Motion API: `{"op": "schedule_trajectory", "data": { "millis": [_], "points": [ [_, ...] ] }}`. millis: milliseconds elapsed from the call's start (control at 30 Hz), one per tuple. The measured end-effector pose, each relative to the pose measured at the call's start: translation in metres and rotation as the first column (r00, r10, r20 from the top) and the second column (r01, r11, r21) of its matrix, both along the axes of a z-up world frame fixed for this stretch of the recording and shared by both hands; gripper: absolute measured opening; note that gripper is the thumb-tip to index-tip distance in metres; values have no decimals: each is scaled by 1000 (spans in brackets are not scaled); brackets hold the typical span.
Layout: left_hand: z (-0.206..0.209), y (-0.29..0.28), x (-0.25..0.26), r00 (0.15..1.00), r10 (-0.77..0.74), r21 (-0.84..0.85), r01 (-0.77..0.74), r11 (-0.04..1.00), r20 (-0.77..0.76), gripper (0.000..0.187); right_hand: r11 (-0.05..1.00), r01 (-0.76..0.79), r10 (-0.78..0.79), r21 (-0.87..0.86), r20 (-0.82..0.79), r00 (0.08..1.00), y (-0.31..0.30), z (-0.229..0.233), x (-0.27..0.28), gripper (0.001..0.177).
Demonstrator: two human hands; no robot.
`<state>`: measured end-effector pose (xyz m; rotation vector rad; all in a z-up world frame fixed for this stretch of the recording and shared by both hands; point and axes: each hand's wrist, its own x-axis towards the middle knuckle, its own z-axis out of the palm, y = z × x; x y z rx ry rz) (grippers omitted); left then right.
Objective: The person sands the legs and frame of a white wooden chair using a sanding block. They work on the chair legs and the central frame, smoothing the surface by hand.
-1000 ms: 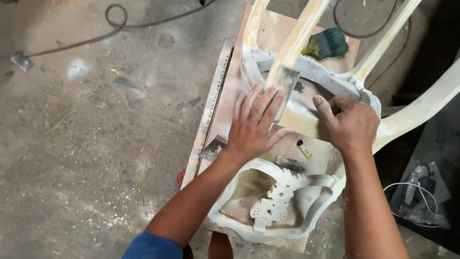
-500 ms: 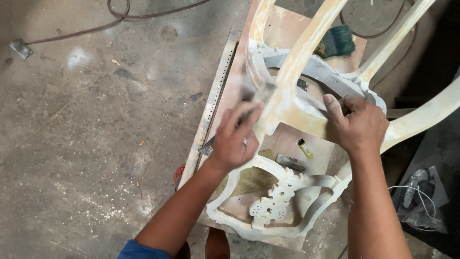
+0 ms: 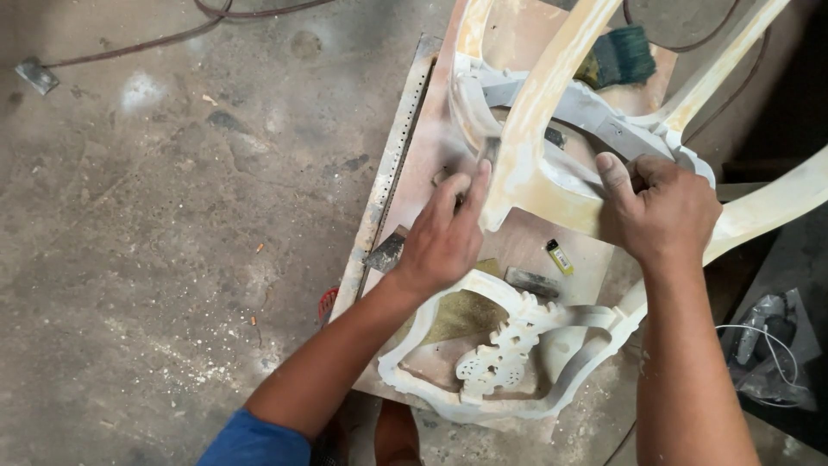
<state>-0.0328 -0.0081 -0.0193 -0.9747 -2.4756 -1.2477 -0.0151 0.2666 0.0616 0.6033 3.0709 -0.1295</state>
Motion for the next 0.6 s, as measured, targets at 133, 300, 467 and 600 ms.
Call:
{"op": "schedule_trajectory", "data": {
  "millis": [133, 300, 467, 600],
  "points": [
    [-5, -3, 30, 988, 109, -306, -137, 942, -106, 79, 1000, -4, 4, -22, -4, 1000, -1, 3, 1, 77],
    [-25, -7, 43, 999, 27, -578, -12, 816, 18, 84, 999, -25, 25, 24, -7, 1000, -2, 1, 1, 77],
    [32, 28, 7, 1000, 29, -731, -26, 682, -9, 92, 999, -22, 22, 33, -22, 1000, -1, 0, 1, 75],
    [-12, 15, 46, 999, 48, -578, -40, 815, -1, 87, 999, 11, -11, -52, -3, 1000, -8, 7, 1, 74]
  ]
}}
